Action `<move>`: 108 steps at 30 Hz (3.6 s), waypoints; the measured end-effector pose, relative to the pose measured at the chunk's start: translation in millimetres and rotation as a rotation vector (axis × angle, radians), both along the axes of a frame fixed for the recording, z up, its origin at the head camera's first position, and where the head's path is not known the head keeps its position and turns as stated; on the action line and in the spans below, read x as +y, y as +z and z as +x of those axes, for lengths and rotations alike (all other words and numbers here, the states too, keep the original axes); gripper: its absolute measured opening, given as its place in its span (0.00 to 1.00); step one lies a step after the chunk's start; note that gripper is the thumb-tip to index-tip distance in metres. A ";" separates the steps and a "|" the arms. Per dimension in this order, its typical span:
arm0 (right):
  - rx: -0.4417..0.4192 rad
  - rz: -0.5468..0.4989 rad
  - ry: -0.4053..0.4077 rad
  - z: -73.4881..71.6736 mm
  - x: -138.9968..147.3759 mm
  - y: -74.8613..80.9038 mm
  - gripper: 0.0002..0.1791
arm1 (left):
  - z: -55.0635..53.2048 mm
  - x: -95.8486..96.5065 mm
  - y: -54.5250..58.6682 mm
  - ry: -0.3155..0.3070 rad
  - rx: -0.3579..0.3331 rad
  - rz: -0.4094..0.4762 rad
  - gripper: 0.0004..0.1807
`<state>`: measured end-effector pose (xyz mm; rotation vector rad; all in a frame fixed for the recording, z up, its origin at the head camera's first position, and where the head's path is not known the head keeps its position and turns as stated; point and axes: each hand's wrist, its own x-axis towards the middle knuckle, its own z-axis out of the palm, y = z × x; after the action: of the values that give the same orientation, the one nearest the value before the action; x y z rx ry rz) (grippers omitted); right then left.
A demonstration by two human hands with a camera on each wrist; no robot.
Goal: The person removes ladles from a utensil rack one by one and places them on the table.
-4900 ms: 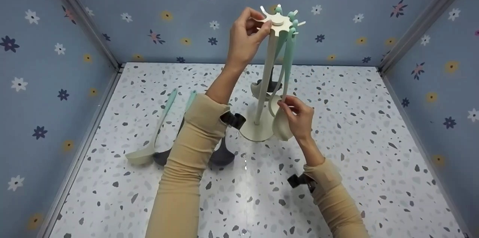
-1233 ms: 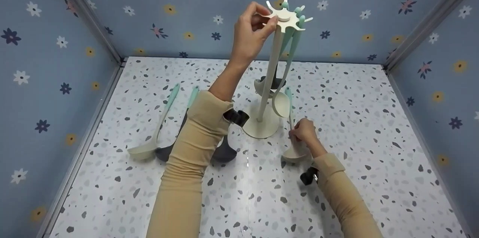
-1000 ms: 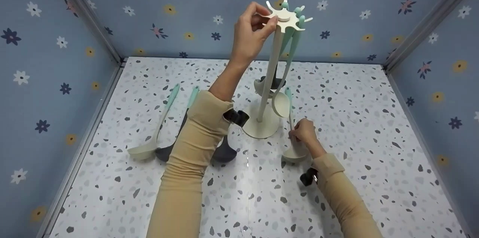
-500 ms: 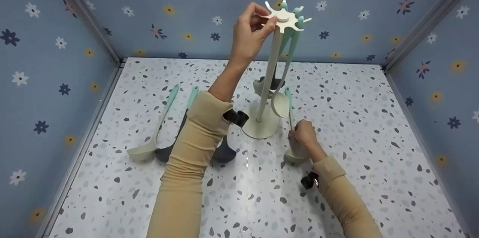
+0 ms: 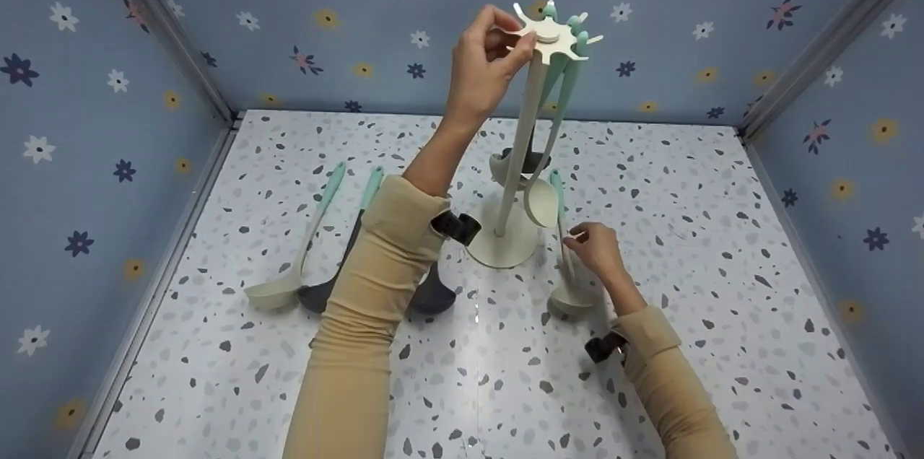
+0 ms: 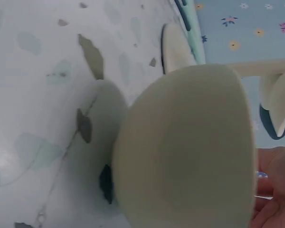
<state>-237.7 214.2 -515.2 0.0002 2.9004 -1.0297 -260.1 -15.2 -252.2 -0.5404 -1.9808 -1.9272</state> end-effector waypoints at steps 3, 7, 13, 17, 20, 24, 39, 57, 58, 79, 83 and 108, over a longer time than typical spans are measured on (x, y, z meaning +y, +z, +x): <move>0.054 -0.040 0.031 0.3 -2.5 7.8 0.13 | -0.2 0.0 -0.2 -0.001 0.002 0.000 0.06; 0.131 -0.099 0.061 1.8 -7.4 20.5 0.12 | -0.4 0.2 -0.2 -0.007 -0.011 0.011 0.06; 0.259 -0.221 0.056 1.2 -16.7 35.3 0.14 | -0.6 0.5 0.2 -0.007 -0.022 0.017 0.06; 0.328 -0.343 0.047 -1.3 -22.4 40.2 0.17 | -0.7 0.6 0.4 -0.006 -0.028 0.018 0.06; 0.382 -0.444 0.053 -2.6 -27.0 45.0 0.17 | -0.9 0.5 0.6 -0.011 -0.033 0.022 0.06; 0.441 -0.562 0.078 -3.2 -33.8 54.1 0.16 | -1.0 0.4 0.8 -0.015 -0.038 0.030 0.06; 0.543 -0.764 0.134 -2.4 -63.0 99.4 0.17 | -0.8 0.4 -0.6 -0.004 -0.007 0.020 0.05; 0.557 -0.797 0.079 -14.9 -73.1 101.9 0.12 | -0.6 -0.1 -0.7 -0.015 -0.002 0.023 0.06; 0.563 -0.805 0.082 -15.6 -73.4 101.5 0.12 | -0.3 -0.2 -0.7 -0.015 -0.001 0.019 0.06; 0.655 -0.807 0.077 -14.1 -74.0 99.8 0.09 | -0.2 0.0 -1.2 -0.019 -0.015 0.033 0.05; 0.659 -0.798 0.078 -13.5 -73.4 100.2 0.09 | -0.1 0.2 -0.8 -0.022 -0.018 0.038 0.05; 0.672 -0.823 0.049 -7.1 -57.3 104.6 0.10 | -1.6 0.4 -0.9 -0.021 -0.004 0.033 0.05</move>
<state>-244.8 156.9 -410.6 -0.5405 2.6384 -2.5090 -261.7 -14.8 -253.1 -0.5513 -1.9499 -1.9718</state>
